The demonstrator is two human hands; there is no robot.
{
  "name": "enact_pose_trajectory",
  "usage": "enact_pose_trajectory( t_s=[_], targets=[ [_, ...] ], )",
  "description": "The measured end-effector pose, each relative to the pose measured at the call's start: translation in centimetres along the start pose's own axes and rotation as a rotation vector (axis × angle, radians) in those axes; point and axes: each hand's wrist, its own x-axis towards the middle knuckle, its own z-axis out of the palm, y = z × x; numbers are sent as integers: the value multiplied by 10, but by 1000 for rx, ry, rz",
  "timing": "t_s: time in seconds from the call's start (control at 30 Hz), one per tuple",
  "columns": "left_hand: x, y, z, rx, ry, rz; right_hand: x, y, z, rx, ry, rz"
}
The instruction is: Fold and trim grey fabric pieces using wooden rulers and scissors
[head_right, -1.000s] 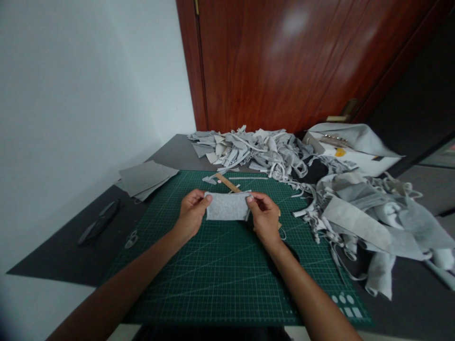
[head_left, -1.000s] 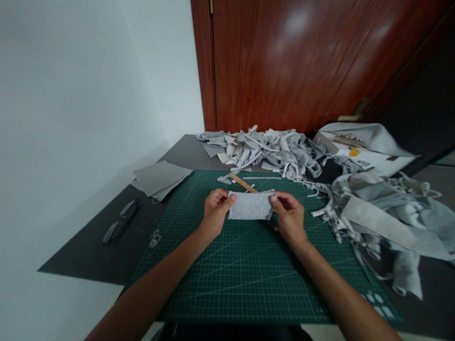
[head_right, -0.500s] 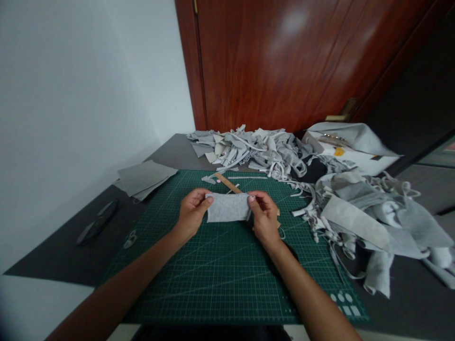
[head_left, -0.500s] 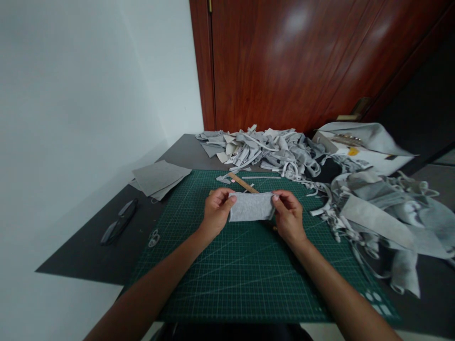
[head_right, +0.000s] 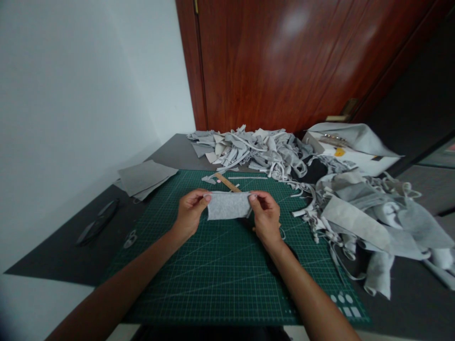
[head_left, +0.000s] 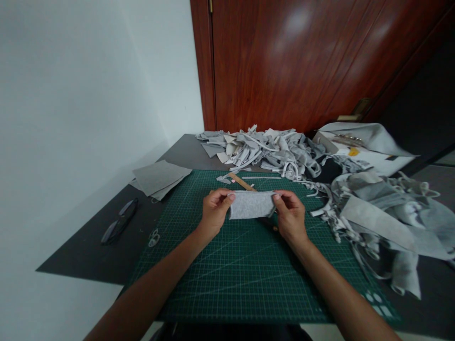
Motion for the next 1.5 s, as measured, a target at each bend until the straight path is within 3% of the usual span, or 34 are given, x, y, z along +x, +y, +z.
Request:
enact_pose_trajectory(
  t_s=[0.23, 0.47, 0.67, 0.9, 1.13, 1.5],
  targets=[
    [-1, -1, -3, 52, -26, 42, 1, -1, 0, -2, 4, 16],
    [2, 1, 0, -123, 10, -63, 5, -5, 3, 10, 33, 11],
    [4, 3, -1, -73, 11, -117, 8, -5, 1, -7, 11, 23],
    [8, 5, -2, -58, 29, -33, 11, -6, -2, 17, 16, 12],
    [8, -1, -5, 121, 45, 17, 14, -9, -3, -3, 26, -55],
    [8, 4, -4, 121, 111, 76, 12, -2, -5, -14, 27, -91]
  ],
)
